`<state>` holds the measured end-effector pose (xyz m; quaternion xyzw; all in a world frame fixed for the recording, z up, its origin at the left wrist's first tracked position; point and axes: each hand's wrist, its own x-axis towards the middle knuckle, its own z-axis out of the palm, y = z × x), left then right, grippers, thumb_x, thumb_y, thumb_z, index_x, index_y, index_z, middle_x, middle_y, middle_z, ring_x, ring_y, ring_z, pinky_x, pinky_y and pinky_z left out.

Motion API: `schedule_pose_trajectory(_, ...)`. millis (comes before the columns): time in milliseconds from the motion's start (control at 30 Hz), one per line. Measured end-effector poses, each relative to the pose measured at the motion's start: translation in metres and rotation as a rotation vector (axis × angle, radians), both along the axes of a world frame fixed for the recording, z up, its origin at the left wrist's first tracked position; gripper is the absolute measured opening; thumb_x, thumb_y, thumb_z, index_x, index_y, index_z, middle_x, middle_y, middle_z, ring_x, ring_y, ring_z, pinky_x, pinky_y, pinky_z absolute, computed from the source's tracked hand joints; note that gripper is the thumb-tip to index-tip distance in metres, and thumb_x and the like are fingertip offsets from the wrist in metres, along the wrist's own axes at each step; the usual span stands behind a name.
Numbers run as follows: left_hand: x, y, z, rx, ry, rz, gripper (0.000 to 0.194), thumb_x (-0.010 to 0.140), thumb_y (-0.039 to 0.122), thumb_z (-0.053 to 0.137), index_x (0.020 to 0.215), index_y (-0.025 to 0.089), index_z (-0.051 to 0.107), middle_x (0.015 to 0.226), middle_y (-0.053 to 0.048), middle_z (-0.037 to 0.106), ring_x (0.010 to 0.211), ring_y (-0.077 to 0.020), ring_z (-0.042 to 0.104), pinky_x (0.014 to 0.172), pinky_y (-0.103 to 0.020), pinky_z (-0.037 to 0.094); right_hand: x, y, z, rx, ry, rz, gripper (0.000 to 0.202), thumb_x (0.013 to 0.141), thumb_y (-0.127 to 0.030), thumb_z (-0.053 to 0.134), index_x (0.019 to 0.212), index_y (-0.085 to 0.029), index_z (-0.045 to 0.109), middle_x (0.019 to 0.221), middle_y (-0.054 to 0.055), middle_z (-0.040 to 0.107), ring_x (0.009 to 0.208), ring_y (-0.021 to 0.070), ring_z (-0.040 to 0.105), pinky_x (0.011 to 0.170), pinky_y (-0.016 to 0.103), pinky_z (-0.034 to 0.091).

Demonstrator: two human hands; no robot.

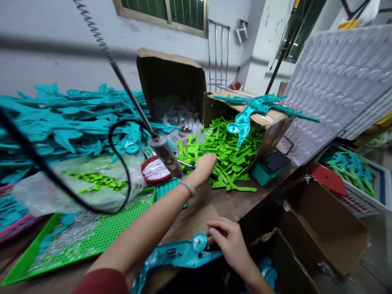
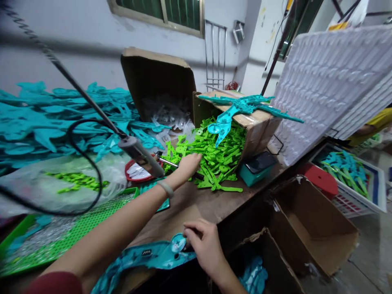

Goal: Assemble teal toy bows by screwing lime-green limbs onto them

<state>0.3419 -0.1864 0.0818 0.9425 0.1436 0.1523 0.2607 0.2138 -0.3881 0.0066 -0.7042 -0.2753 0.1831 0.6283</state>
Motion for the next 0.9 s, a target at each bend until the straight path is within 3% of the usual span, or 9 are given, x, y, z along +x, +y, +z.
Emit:
schedule_pose_trajectory(100, -0.009, 0.027, 0.009, -0.016, -0.12, 0.083, 0.016, 0.094, 0.028, 0.064, 0.103, 0.015, 0.065, 0.106, -0.007, 0.068, 0.1, -0.0231, 0.066, 0.09, -0.044, 0.055, 0.008, -0.016, -0.004, -0.092, -0.069, -0.108, 0.017, 0.089, -0.027, 0.061, 0.088, -0.018, 0.076, 0.079, 0.005, 0.073, 0.074, 0.0182, 0.067, 0.069, 0.028, 0.05)
schedule_pose_trajectory(200, -0.026, 0.049, 0.031, -0.058, -0.325, 0.197, 0.001, 0.086, 0.017, 0.059, 0.086, 0.017, 0.06, 0.102, -0.011, 0.067, 0.11, -0.0312, 0.063, 0.099, -0.048, 0.047, 0.022, -0.016, -0.01, -0.137, -0.153, -0.144, 0.016, 0.091, -0.025, 0.057, 0.084, -0.018, 0.069, 0.076, 0.002, 0.069, 0.072, 0.0151, 0.064, 0.066, 0.024, 0.047)
schedule_pose_trajectory(267, -0.038, 0.058, 0.05, -0.125, -0.476, 0.272, 0.005, 0.081, 0.016, 0.056, 0.081, 0.019, 0.053, 0.104, -0.012, 0.066, 0.112, -0.0323, 0.062, 0.099, -0.048, 0.047, 0.037, -0.008, -0.017, -0.081, -0.224, -0.175, 0.016, 0.092, -0.027, 0.056, 0.084, -0.018, 0.066, 0.075, 0.001, 0.067, 0.07, 0.014, 0.062, 0.065, 0.023, 0.045)
schedule_pose_trajectory(433, -0.072, 0.068, 0.096, -0.408, -0.72, 0.312, 0.007, 0.087, 0.017, 0.037, 0.089, 0.024, 0.037, 0.079, 0.0, 0.064, 0.078, -0.0182, 0.069, 0.073, -0.035, 0.058, 0.067, 0.016, -0.033, 0.103, -0.255, -0.277, 0.018, 0.092, -0.034, 0.056, 0.087, -0.019, 0.063, 0.08, 0.004, 0.064, 0.077, 0.0174, 0.06, 0.071, 0.028, 0.047)
schedule_pose_trajectory(533, -0.097, 0.063, 0.11, -0.696, -0.752, 0.285, 0.013, 0.085, 0.013, 0.045, 0.084, 0.024, 0.038, 0.066, 0.005, 0.056, 0.064, -0.0138, 0.064, 0.064, -0.029, 0.056, 0.065, 0.02, -0.023, 0.176, -0.195, -0.272, 0.02, 0.095, -0.037, 0.054, 0.09, -0.02, 0.062, 0.086, 0.004, 0.063, 0.082, 0.0169, 0.062, 0.075, 0.028, 0.049)
schedule_pose_trajectory(600, -0.112, 0.055, 0.11, -0.82, -0.73, 0.29, 0.018, 0.082, 0.009, 0.051, 0.08, 0.024, 0.04, 0.064, 0.006, 0.055, 0.057, -0.0116, 0.06, 0.055, -0.025, 0.05, 0.058, 0.019, -0.004, 0.264, -0.123, -0.178, 0.02, 0.095, -0.039, 0.057, 0.09, -0.02, 0.062, 0.104, 0.007, 0.064, 0.098, 0.0182, 0.063, 0.086, 0.031, 0.05)
schedule_pose_trajectory(667, -0.122, 0.049, 0.104, -0.844, -0.704, 0.325, 0.02, 0.081, 0.007, 0.05, 0.079, 0.024, 0.04, 0.063, 0.006, 0.055, 0.054, -0.0115, 0.059, 0.049, -0.023, 0.045, 0.05, 0.02, 0.02, 0.354, -0.011, 0.027, 0.019, 0.092, -0.039, 0.064, 0.09, -0.021, 0.065, 0.122, 0.008, 0.061, 0.113, 0.0198, 0.06, 0.096, 0.033, 0.048)
schedule_pose_trajectory(767, -0.132, 0.042, 0.092, -0.902, -0.696, 0.354, 0.02, 0.082, 0.008, 0.051, 0.08, 0.025, 0.041, 0.067, 0.004, 0.058, 0.063, -0.0158, 0.065, 0.051, -0.026, 0.048, 0.036, 0.031, 0.049, 0.358, 0.145, 0.316, 0.016, 0.088, -0.036, 0.07, 0.089, -0.021, 0.067, 0.104, 0.004, 0.066, 0.096, 0.0158, 0.064, 0.088, 0.03, 0.05)
schedule_pose_trajectory(900, -0.159, 0.026, 0.07, -1.101, -0.644, 0.253, 0.009, 0.089, 0.023, 0.055, 0.085, 0.023, 0.047, 0.08, -0.002, 0.067, 0.083, -0.0221, 0.072, 0.067, -0.034, 0.058, 0.01, 0.051, 0.069, 0.291, 0.1, 0.346, 0.016, 0.089, -0.034, 0.069, 0.085, -0.019, 0.065, 0.082, 0.0, 0.062, 0.076, 0.0127, 0.062, 0.072, 0.025, 0.05)
